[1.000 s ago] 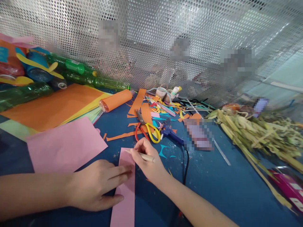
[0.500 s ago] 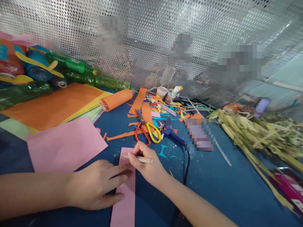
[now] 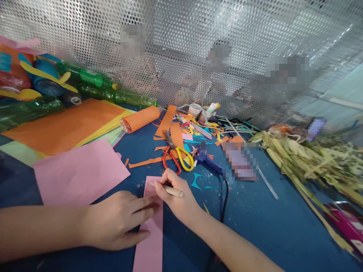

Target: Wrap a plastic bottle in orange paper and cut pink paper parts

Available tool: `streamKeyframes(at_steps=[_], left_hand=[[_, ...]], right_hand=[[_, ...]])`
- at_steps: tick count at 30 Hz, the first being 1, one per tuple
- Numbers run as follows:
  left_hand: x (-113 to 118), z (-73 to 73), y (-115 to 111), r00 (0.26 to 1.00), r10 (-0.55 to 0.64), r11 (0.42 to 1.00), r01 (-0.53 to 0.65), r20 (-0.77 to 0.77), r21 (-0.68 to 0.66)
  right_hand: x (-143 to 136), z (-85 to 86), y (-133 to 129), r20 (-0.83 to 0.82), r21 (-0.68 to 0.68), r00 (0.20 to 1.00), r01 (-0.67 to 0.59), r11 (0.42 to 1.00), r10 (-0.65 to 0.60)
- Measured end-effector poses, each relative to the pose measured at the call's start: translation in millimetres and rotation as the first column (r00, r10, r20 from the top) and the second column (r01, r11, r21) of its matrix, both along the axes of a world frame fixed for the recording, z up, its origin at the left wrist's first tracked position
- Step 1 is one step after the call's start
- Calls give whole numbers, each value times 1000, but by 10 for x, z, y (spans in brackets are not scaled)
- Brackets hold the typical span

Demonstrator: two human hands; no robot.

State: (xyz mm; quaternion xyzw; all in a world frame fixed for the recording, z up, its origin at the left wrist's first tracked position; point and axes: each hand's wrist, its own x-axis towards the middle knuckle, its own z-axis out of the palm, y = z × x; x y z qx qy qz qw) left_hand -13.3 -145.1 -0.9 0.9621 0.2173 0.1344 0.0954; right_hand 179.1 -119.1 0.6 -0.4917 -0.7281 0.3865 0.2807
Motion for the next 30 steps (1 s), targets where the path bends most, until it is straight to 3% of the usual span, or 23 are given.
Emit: streamKeyframes(at_steps=[30], left_hand=[[0,5,0,1000,-1,1000,1,-7,11]], right_hand=[[26,0,3,22,78,987,159,984,-161]])
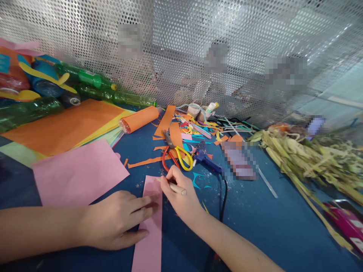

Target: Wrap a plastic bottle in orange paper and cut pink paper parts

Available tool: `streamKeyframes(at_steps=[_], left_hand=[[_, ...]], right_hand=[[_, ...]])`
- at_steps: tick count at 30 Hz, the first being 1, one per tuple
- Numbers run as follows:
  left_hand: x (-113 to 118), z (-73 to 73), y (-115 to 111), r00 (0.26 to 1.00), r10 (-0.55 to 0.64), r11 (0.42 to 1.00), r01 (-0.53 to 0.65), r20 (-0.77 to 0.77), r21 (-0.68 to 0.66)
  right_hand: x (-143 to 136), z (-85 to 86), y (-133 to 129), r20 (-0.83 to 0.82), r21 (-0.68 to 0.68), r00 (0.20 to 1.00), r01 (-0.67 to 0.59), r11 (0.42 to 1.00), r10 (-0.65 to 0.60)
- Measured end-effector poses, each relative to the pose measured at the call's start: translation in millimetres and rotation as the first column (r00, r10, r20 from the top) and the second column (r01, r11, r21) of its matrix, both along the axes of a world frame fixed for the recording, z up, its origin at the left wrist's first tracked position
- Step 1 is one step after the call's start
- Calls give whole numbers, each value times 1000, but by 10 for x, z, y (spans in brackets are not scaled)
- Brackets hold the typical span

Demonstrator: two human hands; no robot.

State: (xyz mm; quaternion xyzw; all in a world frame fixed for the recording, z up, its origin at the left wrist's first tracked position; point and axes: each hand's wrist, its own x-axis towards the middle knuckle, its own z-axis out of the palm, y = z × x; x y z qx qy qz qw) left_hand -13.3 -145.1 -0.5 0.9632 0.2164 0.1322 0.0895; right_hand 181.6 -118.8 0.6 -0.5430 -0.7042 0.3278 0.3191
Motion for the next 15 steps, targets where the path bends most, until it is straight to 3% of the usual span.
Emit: streamKeyframes(at_steps=[15], left_hand=[[-6,4,-8,1000,-8,1000,8,-1,-19]], right_hand=[[72,32,9,18,48,1000,15,999,-16]])
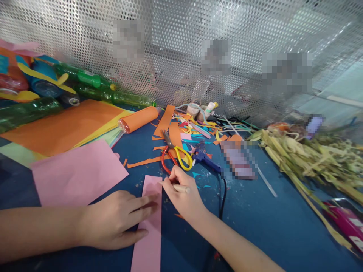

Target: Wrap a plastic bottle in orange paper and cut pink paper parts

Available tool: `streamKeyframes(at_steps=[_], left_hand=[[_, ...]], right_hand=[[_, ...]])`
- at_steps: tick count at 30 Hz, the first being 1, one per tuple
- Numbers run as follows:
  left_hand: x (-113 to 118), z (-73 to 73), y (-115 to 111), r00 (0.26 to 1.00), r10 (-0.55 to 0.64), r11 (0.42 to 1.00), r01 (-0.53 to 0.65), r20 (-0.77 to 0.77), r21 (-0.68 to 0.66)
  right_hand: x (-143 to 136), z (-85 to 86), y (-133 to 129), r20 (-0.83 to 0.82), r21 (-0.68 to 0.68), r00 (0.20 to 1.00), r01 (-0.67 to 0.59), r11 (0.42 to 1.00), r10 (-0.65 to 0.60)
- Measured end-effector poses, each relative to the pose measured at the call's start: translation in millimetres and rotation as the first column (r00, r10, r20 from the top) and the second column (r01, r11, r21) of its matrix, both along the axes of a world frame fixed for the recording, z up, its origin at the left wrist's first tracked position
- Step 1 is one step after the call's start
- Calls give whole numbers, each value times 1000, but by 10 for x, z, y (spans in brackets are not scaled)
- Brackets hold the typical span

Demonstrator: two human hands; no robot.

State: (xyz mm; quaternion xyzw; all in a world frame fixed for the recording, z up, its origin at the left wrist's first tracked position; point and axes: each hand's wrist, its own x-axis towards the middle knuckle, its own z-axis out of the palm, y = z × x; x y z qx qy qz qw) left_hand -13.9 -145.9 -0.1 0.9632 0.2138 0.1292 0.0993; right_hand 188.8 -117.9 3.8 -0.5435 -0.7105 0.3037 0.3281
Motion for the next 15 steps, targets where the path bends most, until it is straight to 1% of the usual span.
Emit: streamKeyframes(at_steps=[5,15], left_hand=[[9,-12,5,1000,9,1000,-9,5,2],[3,-7,0,1000,7,1000,-7,-18,4]], right_hand=[[0,21,-3,24,25,1000,-4,1000,3],[6,44,-5,37,13,999,1,1000,-1]])
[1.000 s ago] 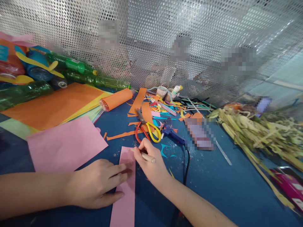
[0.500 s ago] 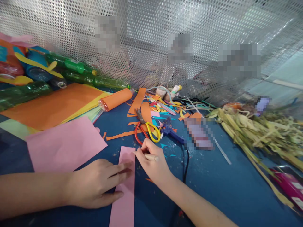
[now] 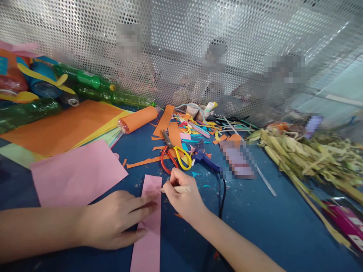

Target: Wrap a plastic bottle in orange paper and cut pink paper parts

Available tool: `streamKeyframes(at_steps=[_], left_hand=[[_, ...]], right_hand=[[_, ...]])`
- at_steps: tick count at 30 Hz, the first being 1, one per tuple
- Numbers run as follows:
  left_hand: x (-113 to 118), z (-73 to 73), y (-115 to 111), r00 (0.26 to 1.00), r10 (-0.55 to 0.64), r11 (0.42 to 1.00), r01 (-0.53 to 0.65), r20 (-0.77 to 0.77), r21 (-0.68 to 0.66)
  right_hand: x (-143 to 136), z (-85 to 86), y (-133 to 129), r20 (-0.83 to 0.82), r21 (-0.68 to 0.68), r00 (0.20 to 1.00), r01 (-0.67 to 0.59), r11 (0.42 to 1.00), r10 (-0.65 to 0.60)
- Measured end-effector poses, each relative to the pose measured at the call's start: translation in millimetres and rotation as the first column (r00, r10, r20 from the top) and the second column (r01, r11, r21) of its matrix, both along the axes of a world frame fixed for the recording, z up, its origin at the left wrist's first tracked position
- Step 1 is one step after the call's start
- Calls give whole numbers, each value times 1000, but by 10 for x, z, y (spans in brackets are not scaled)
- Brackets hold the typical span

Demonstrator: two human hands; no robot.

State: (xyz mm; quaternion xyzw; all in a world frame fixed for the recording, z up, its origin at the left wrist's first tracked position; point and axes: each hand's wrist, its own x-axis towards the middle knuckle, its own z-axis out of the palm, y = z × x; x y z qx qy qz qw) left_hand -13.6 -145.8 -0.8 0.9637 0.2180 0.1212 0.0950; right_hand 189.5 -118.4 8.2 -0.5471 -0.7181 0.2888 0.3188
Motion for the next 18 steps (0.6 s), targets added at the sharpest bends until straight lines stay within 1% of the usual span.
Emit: streamKeyframes(at_steps=[7,10,13,15,18], left_hand=[[-5,4,-5,1000,-6,1000,6,-7,-10],[-6,9,5,1000,-7,1000,7,14,-16],[0,28,19,999,-2,1000,3,43,-19],[2,43,24,999,6,1000,-5,48,-15],[-7,51,21,998,28,1000,-29,60,2]], right_hand=[[9,6,2,-23,-9,1000,-4,1000,3],[21,14,-12,-142,-30,989,45,999,-48],[35,26,-2,-297,-40,949,94,995,-102],[42,25,17,-327,-16,940,98,995,-98],[51,3,39,-308,11,948,83,997,-75]])
